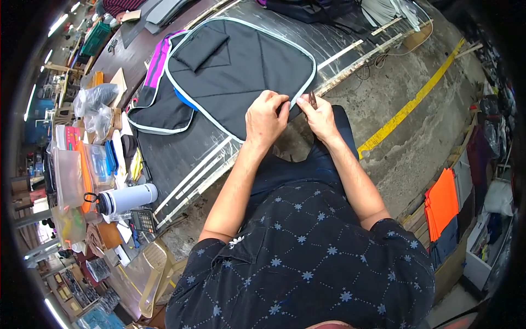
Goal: Inspecting and trimming loose threads from backpack components using snips.
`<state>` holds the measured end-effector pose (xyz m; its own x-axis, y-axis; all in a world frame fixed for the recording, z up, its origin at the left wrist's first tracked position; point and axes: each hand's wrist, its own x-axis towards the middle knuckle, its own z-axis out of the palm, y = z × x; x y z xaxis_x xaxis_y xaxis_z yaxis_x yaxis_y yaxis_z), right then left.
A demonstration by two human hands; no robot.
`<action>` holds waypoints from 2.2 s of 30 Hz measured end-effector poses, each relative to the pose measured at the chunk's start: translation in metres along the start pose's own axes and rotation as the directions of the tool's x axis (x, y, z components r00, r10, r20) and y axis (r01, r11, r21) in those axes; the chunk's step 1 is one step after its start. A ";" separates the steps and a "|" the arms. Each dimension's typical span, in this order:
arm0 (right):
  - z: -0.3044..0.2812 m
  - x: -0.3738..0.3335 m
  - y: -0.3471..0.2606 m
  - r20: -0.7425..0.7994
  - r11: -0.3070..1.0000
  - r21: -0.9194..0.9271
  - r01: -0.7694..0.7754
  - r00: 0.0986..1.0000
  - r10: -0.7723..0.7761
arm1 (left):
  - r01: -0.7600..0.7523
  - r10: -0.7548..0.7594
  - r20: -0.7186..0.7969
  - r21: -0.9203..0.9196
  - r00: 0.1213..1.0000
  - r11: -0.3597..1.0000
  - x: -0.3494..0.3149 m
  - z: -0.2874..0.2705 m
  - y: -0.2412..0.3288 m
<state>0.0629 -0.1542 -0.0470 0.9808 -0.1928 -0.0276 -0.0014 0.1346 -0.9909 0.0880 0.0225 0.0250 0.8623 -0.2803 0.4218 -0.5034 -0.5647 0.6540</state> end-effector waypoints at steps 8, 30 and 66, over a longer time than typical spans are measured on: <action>0.005 -0.004 -0.016 -0.018 1.000 0.016 -0.005 1.000 0.005 | -0.199 0.211 -0.048 0.180 0.976 0.963 0.001 0.004 -0.001; 0.000 -0.009 -0.013 0.038 0.998 -0.045 0.049 0.998 -0.047 | 0.043 -0.044 -0.017 -0.005 0.999 0.999 -0.007 0.002 0.007; 0.006 -0.041 -0.025 0.115 0.556 -0.683 0.474 0.821 -0.559 | 0.046 -0.053 -0.037 -0.181 0.998 0.982 -0.021 0.014 -0.008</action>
<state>0.0244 -0.1438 -0.0203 0.8285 -0.1222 0.5465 0.3311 -0.6801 -0.6541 0.0747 0.0218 0.0023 0.8852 -0.2211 0.4093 -0.4652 -0.4271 0.7753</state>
